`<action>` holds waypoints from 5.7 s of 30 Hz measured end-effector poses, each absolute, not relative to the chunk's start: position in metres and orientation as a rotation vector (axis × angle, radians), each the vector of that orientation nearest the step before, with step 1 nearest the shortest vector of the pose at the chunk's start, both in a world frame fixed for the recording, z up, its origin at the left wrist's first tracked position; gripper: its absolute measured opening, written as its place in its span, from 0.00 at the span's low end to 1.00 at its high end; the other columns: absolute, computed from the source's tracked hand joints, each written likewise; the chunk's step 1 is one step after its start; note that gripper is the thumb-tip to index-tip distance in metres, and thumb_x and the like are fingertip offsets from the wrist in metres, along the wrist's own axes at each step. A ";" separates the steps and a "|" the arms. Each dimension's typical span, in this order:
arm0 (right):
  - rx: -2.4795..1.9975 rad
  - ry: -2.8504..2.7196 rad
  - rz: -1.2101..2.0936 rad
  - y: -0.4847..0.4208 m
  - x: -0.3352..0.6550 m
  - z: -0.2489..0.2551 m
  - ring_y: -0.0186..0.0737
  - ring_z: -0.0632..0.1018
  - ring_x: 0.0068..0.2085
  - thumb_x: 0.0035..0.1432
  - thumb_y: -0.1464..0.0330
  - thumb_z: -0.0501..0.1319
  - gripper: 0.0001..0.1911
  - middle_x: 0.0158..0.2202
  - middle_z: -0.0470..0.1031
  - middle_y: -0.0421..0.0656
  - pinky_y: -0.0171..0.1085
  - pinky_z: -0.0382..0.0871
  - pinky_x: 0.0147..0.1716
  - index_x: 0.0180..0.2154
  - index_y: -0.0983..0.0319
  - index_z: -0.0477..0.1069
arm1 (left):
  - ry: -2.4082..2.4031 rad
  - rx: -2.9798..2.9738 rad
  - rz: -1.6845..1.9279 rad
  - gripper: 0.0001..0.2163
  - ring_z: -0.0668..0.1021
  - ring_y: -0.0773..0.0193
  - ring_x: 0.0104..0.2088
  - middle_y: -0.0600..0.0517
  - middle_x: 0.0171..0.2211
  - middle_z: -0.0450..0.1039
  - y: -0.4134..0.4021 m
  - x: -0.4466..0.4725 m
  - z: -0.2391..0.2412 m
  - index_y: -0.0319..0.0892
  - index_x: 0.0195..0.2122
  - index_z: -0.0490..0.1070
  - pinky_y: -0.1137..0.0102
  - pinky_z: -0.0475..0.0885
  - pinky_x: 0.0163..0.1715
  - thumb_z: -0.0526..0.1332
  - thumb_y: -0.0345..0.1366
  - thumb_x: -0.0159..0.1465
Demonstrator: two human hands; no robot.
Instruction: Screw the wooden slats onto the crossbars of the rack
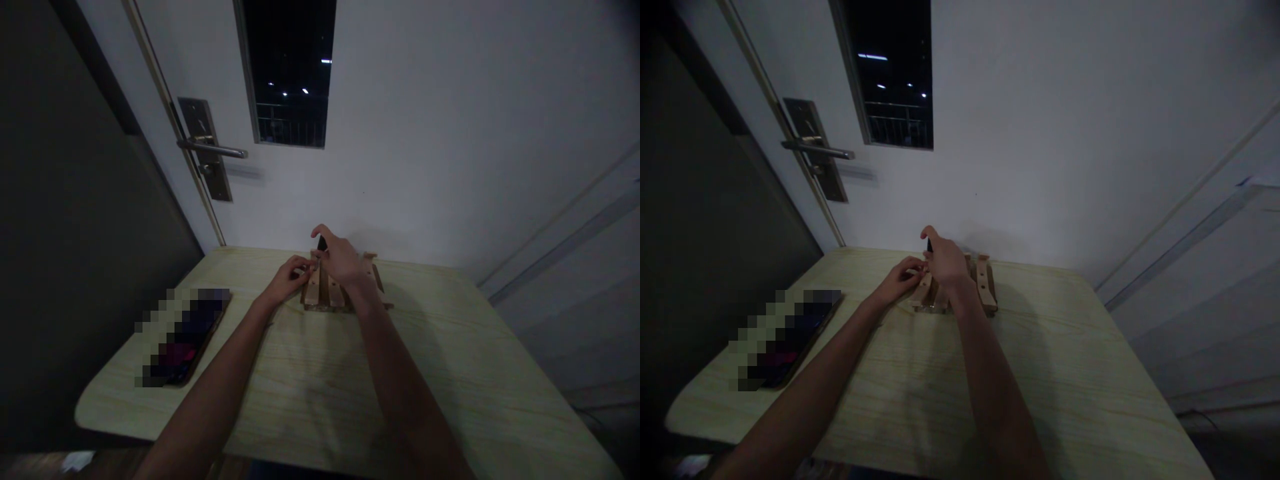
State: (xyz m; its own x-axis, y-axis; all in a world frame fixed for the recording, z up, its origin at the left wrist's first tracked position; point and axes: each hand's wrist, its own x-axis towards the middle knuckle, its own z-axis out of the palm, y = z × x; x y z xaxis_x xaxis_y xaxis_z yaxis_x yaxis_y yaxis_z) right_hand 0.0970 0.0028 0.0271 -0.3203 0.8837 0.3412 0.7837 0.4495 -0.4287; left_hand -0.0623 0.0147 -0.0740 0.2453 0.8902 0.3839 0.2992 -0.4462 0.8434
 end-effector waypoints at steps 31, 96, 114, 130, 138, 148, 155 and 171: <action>-1.537 -2.119 0.236 0.006 0.099 0.029 0.42 0.77 0.35 0.58 0.65 0.58 0.10 0.36 0.77 0.48 0.35 0.61 0.29 0.42 0.59 0.64 | 1.080 1.890 1.189 0.13 0.73 0.63 0.41 0.48 0.42 0.68 0.016 -0.064 -0.074 0.40 0.42 0.71 0.69 0.71 0.39 0.59 0.41 0.60; -1.487 -2.178 0.071 0.023 0.084 0.036 0.38 0.75 0.37 0.62 0.52 0.47 0.21 0.36 0.77 0.44 0.34 0.60 0.32 0.37 0.58 0.72 | 0.972 1.939 1.255 0.16 0.72 0.62 0.45 0.48 0.44 0.66 0.024 -0.065 -0.091 0.44 0.45 0.72 0.70 0.72 0.39 0.63 0.44 0.57; -1.098 -2.175 0.179 0.034 0.087 0.031 0.34 0.71 0.39 0.64 0.69 0.45 0.17 0.35 0.73 0.43 0.32 0.61 0.42 0.32 0.62 0.71 | 1.095 2.004 1.213 0.16 0.73 0.63 0.42 0.48 0.43 0.66 0.014 -0.060 -0.080 0.42 0.44 0.72 0.72 0.71 0.34 0.61 0.45 0.59; -1.050 -2.206 0.361 0.025 0.104 0.047 0.32 0.73 0.32 0.56 0.70 0.57 0.07 0.33 0.74 0.39 0.33 0.64 0.35 0.37 0.61 0.71 | 1.131 2.035 1.208 0.13 0.71 0.64 0.41 0.50 0.43 0.66 0.012 -0.059 -0.081 0.44 0.43 0.68 0.73 0.68 0.33 0.59 0.44 0.61; -1.130 -2.172 0.277 0.027 0.101 0.047 0.35 0.74 0.33 0.54 0.64 0.62 0.07 0.31 0.73 0.40 0.36 0.63 0.37 0.30 0.61 0.72 | 1.149 2.090 1.160 0.12 0.70 0.63 0.41 0.50 0.42 0.65 0.010 -0.060 -0.077 0.44 0.44 0.67 0.71 0.68 0.35 0.57 0.44 0.62; -1.144 -2.249 0.227 0.039 0.098 0.038 0.36 0.73 0.35 0.63 0.62 0.51 0.16 0.29 0.71 0.42 0.35 0.62 0.38 0.29 0.63 0.70 | 1.126 2.029 1.146 0.13 0.71 0.63 0.41 0.50 0.43 0.64 0.012 -0.059 -0.078 0.43 0.44 0.66 0.71 0.70 0.34 0.58 0.43 0.62; -1.097 -2.276 0.363 0.029 0.105 0.046 0.34 0.74 0.35 0.64 0.70 0.47 0.14 0.33 0.73 0.42 0.36 0.64 0.39 0.36 0.62 0.71 | 1.137 2.063 1.137 0.12 0.71 0.63 0.41 0.50 0.43 0.64 0.011 -0.060 -0.077 0.45 0.44 0.67 0.71 0.70 0.36 0.57 0.43 0.62; -1.053 -2.146 0.297 0.032 0.110 0.046 0.36 0.75 0.38 0.54 0.74 0.57 0.11 0.38 0.76 0.43 0.37 0.67 0.39 0.38 0.61 0.75 | 1.082 2.122 1.124 0.11 0.69 0.61 0.46 0.48 0.43 0.62 0.013 -0.063 -0.077 0.44 0.45 0.66 0.68 0.69 0.41 0.51 0.40 0.65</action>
State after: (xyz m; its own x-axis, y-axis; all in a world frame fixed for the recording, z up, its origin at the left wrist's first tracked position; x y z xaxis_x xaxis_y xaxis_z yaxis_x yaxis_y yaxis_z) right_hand 0.1100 0.0317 0.0457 -0.4103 0.7614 0.5018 0.5968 0.6403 -0.4835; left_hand -0.0629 0.0134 -0.0772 0.3422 0.8278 0.4445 0.4128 -0.5574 0.7203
